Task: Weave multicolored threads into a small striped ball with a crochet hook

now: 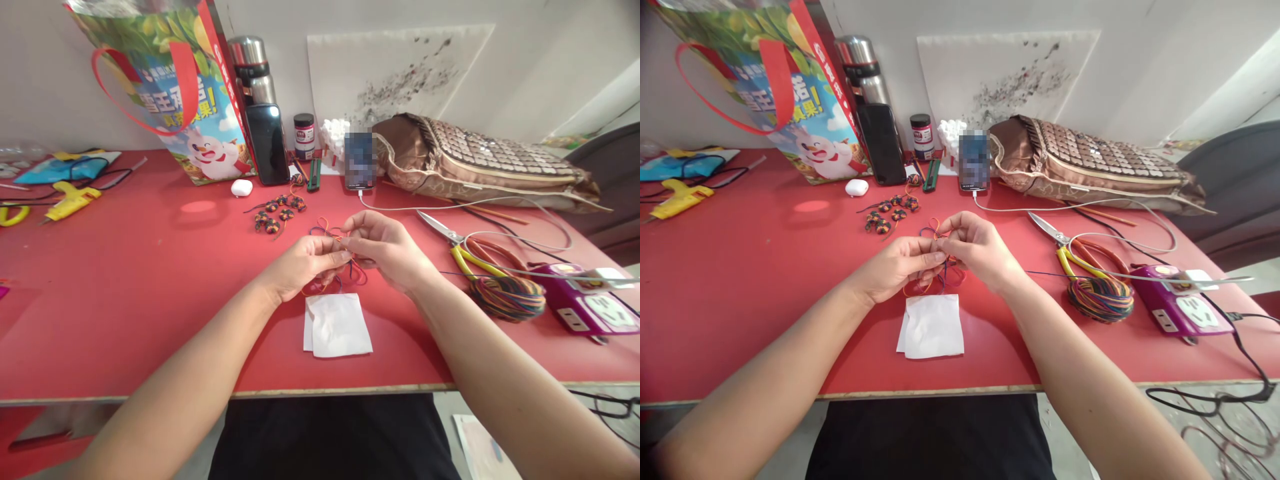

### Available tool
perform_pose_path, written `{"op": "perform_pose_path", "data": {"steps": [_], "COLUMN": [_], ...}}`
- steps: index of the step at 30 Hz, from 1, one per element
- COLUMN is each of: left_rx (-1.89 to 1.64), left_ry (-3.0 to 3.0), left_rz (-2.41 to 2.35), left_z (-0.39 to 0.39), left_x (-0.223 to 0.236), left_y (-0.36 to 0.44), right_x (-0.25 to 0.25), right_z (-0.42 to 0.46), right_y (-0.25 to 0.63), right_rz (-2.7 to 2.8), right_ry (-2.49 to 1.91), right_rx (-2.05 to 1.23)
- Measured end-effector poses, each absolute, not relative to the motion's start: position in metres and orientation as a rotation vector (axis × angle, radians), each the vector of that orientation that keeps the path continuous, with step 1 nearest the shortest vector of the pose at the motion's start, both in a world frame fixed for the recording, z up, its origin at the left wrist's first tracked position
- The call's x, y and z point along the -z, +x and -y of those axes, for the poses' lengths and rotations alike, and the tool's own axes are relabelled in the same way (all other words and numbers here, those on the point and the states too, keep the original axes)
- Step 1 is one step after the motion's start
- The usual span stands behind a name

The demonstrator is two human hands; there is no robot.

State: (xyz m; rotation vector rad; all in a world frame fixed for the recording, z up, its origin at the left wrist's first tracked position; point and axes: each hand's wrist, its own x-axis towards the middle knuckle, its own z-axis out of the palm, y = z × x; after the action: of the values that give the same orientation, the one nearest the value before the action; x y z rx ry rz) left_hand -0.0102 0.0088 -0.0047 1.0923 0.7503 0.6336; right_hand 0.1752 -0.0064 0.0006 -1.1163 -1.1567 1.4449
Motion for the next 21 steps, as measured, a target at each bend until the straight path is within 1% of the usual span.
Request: {"op": "perform_pose_path", "data": {"steps": [4, 17, 21], "left_rx": [-0.609, -0.623, -0.623], "left_ry": [1.093, 1.014, 1.000], "left_rz": [-0.732, -0.781, -0.779], "left_z": [-0.008, -0.010, -0.009], "left_x": [0.007, 0.005, 0.004], "left_y": [-0.007, -0.008, -0.006], "right_x": [0.003, 0.006, 0.006], "right_z": [0.008, 0.009, 0.009], "right_y": [0.169, 0.162, 0.162], "right_rz": [1.157, 1.099, 1.116], "right_ry": [-1.092, -1.076, -1.089], "right_rx": [-1.453, -1.330, -1.216]}}
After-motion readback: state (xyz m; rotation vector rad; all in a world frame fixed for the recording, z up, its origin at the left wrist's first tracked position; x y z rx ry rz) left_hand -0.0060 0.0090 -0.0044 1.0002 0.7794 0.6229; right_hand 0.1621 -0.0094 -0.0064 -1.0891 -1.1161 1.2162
